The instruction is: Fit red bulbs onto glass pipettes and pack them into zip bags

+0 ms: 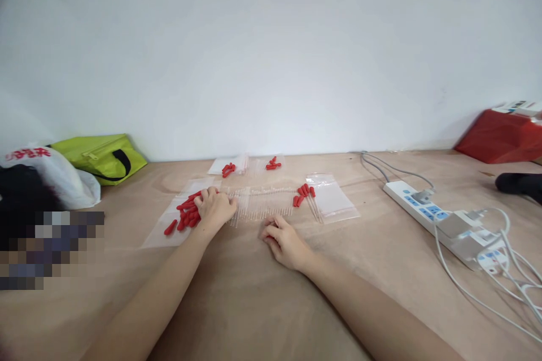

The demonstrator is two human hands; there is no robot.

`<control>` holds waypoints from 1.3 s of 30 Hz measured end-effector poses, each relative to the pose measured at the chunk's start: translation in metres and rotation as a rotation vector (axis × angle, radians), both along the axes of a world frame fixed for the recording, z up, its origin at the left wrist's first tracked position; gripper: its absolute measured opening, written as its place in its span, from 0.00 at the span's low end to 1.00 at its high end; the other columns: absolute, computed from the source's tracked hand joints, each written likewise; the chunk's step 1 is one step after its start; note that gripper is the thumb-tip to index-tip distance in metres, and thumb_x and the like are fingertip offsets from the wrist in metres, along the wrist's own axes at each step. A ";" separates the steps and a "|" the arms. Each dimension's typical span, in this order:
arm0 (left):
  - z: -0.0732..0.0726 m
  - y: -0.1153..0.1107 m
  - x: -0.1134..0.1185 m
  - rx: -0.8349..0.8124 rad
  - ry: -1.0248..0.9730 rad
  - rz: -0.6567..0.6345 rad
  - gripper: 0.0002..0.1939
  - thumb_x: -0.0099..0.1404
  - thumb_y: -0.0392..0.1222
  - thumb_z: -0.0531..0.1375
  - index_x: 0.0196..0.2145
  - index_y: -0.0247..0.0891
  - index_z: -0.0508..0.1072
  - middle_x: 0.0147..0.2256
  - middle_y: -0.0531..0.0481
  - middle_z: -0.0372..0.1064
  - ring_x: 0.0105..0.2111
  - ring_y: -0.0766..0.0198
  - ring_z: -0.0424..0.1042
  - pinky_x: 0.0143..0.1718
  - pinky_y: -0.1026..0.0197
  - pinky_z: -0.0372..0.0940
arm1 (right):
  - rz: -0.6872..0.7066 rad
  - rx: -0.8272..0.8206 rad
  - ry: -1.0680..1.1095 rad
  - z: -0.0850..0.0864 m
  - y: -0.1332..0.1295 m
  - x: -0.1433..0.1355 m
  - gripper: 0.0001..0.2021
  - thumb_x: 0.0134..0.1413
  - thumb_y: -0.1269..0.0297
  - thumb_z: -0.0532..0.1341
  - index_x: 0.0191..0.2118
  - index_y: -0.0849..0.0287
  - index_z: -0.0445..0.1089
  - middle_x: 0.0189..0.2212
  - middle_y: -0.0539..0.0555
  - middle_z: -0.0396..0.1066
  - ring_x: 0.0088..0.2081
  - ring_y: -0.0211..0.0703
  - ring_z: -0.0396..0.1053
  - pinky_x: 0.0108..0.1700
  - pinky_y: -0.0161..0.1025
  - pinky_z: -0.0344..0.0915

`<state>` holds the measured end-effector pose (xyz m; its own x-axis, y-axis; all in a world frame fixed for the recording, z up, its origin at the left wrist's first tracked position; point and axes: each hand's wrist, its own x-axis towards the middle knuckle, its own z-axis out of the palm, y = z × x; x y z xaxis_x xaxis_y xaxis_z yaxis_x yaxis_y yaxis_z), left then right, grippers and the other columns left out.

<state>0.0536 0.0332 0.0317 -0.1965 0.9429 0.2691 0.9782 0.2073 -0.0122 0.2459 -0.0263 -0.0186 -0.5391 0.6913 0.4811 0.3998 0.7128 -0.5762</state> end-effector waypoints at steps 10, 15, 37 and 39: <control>-0.007 0.002 0.006 0.017 0.059 -0.032 0.18 0.58 0.41 0.49 0.36 0.28 0.75 0.41 0.34 0.63 0.44 0.46 0.56 0.40 0.50 0.51 | 0.003 0.006 0.013 0.003 0.000 0.000 0.09 0.50 0.78 0.52 0.33 0.57 0.65 0.37 0.55 0.61 0.40 0.40 0.63 0.43 0.39 0.63; -0.009 0.004 0.006 -0.015 0.104 -0.048 0.17 0.58 0.38 0.49 0.38 0.29 0.74 0.42 0.34 0.63 0.45 0.45 0.55 0.40 0.50 0.51 | 0.028 0.006 0.002 0.004 0.001 -0.001 0.10 0.50 0.78 0.51 0.34 0.57 0.65 0.33 0.54 0.63 0.37 0.39 0.64 0.39 0.37 0.64; 0.002 -0.004 0.002 0.283 -0.187 -0.243 0.12 0.62 0.39 0.47 0.32 0.31 0.67 0.36 0.38 0.63 0.40 0.50 0.61 0.39 0.50 0.57 | -0.014 0.065 -0.023 0.006 0.000 -0.001 0.09 0.53 0.74 0.53 0.39 0.59 0.66 0.35 0.56 0.67 0.38 0.41 0.63 0.41 0.40 0.63; -0.004 -0.018 0.000 0.356 -0.341 -0.501 0.10 0.64 0.38 0.46 0.31 0.34 0.64 0.32 0.43 0.63 0.36 0.56 0.64 0.38 0.54 0.60 | -0.059 0.107 -0.040 0.005 0.000 0.000 0.09 0.54 0.71 0.53 0.40 0.59 0.67 0.34 0.56 0.68 0.37 0.43 0.62 0.41 0.42 0.62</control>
<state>0.0534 0.0151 0.0281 0.1103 0.8078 0.5790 0.8940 -0.3352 0.2973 0.2454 -0.0260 -0.0141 -0.5188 0.6684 0.5330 0.4642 0.7438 -0.4809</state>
